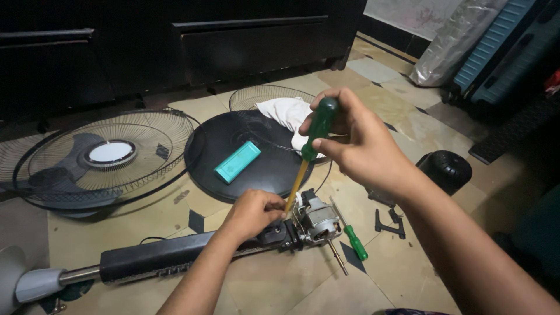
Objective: The person is repairing an electric fan motor. They use a screwdriver to tighten screws on the motor housing and adjust the internal components. The fan blades and cage are disassembled and placed nearby.
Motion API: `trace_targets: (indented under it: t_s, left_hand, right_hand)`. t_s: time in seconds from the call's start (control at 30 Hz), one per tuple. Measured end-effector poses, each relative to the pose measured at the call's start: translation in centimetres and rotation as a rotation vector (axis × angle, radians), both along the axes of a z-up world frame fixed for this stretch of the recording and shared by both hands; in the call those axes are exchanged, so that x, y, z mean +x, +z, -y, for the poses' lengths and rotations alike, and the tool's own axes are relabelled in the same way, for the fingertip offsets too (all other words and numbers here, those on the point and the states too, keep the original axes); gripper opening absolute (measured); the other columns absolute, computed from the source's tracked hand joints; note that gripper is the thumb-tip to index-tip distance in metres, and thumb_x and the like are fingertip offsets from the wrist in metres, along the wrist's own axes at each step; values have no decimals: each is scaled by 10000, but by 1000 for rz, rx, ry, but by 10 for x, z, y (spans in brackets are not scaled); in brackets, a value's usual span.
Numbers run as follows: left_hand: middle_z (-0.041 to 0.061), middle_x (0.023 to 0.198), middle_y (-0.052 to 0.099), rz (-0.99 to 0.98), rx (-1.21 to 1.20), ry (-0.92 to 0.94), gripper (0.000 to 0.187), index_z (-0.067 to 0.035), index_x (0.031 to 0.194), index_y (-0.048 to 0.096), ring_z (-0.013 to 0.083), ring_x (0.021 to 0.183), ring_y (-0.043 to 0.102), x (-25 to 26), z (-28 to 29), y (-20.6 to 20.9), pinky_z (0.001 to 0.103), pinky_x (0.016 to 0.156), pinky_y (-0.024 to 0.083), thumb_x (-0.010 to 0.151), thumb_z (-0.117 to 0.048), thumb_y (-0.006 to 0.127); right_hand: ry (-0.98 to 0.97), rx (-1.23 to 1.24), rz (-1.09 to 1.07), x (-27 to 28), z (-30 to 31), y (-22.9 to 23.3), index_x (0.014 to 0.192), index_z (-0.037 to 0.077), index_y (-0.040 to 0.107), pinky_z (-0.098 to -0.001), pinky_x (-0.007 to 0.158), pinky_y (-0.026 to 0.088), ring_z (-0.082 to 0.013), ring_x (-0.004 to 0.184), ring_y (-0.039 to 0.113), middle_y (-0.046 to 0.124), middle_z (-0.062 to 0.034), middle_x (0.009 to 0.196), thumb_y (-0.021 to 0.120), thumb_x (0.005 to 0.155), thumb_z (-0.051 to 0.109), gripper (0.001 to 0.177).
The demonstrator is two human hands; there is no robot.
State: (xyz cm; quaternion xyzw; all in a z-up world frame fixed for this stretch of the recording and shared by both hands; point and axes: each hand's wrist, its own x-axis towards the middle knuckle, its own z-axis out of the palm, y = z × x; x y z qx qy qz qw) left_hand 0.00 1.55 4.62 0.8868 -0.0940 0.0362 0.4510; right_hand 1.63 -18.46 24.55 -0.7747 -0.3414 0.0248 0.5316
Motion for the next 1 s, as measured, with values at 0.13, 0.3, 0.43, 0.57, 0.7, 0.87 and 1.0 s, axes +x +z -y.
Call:
trace_targets:
  t_s: [0.13,0.3,0.43,0.57,0.7,0.87,1.0]
  left_hand:
    - [112,871,794,8,8,14,225,-93,1001,799,203,770,782,2,0,-4,322,723,582,779,-127,807]
    - [103,860,795,93,-35,3,231,-77,995,791,201,780,789,2,1,-11,321,728,591,767,-111,800]
    - [107,849,787,132,6,81,191,-56,929,785,213,788,788,-3,4,-14,332,725,599,748,-108,819]
    - [134,872,775,233,24,116,212,-33,913,771,265,816,761,-4,13,-9,370,722,579,727,-99,848]
    - [144,947,761,325,-211,78,415,-20,1123,681,266,891,760,1,16,3,350,734,599,726,-65,794]
    - [136,886,788,264,-200,107,194,-40,964,766,239,814,811,4,14,16,340,707,615,798,-135,801]
    - [149,877,779,346,-101,174,240,-38,931,769,267,794,781,-1,24,22,354,706,596,760,-175,866]
  right_hand:
    - [78,9,14,5,0,0,1270,89,450,-332,884,576,-179,1105,682,688,-86,1159,598,855,-107,481]
    - [-79,-186,71,-3,-7,24,1191,97,518,-336,640,593,-130,1034,709,718,-41,1096,652,805,-4,421]
    - [-349,-731,358,-7,-18,52,1064,73,705,-393,726,571,-267,816,759,771,-136,872,754,961,323,276]
    - [-241,-653,664,-5,-34,59,1083,91,710,-430,738,548,-307,843,729,764,-128,896,726,824,131,263]
    - [-42,-717,589,6,-40,64,1026,92,725,-394,730,568,-249,847,758,769,-95,888,629,726,-58,350]
    - [186,-435,326,18,-31,70,1069,87,689,-339,818,584,-216,922,754,763,-43,989,623,788,-39,315]
    - [-292,-703,505,24,-36,58,1102,86,704,-408,794,560,-266,893,733,749,-99,1007,708,964,175,164]
